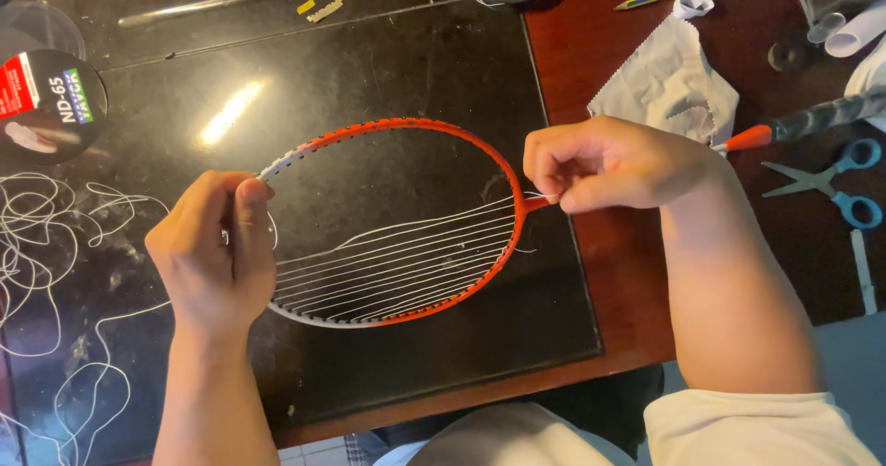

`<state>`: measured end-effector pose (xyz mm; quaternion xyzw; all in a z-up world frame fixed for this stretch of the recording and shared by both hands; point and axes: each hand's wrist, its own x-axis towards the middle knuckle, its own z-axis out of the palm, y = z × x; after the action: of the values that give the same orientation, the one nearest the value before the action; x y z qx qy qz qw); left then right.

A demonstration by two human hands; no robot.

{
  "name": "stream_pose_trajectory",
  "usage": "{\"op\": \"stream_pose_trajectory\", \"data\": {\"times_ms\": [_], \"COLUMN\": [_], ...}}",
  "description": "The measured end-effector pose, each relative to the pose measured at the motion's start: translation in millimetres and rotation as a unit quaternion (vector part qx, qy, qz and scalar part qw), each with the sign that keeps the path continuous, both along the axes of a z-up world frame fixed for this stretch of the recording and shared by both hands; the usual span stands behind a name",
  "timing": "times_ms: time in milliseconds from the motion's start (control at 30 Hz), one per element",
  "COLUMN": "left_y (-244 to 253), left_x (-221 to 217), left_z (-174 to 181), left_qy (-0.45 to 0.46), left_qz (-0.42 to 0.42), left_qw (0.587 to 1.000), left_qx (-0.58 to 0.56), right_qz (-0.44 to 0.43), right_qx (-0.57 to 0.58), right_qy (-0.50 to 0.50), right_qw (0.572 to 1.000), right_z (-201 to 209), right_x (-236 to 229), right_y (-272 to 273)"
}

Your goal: The person threads white string through the grommets of a red and white badminton racket head, weaving the string across the frame to form the vertical strings of the racket bed. The person pulls the string taut and continues the weaving pattern across the racket head.

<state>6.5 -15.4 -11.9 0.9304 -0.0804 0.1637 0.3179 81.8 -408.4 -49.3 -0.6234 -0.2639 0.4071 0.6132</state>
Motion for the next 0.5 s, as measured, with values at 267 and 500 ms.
{"op": "stream_pose_trajectory", "data": {"times_ms": [267,500], "left_y": [10.0,11.6], "left_x": [-2.8,-4.0], "left_z": [1.2,1.8], "left_qy": [-0.009,-0.018], "left_qz": [-0.017,-0.016], "left_qw": [1.0,1.0], "left_qx": [-0.003,0.012], "right_qz": [-0.125,-0.194], "right_qx": [0.067,0.042], "right_qy": [-0.038,-0.001], "right_qw": [0.989,0.98], "right_z": [-6.1,-8.3], "right_x": [-1.7,-3.7], "right_y": [6.0,2.0]}}
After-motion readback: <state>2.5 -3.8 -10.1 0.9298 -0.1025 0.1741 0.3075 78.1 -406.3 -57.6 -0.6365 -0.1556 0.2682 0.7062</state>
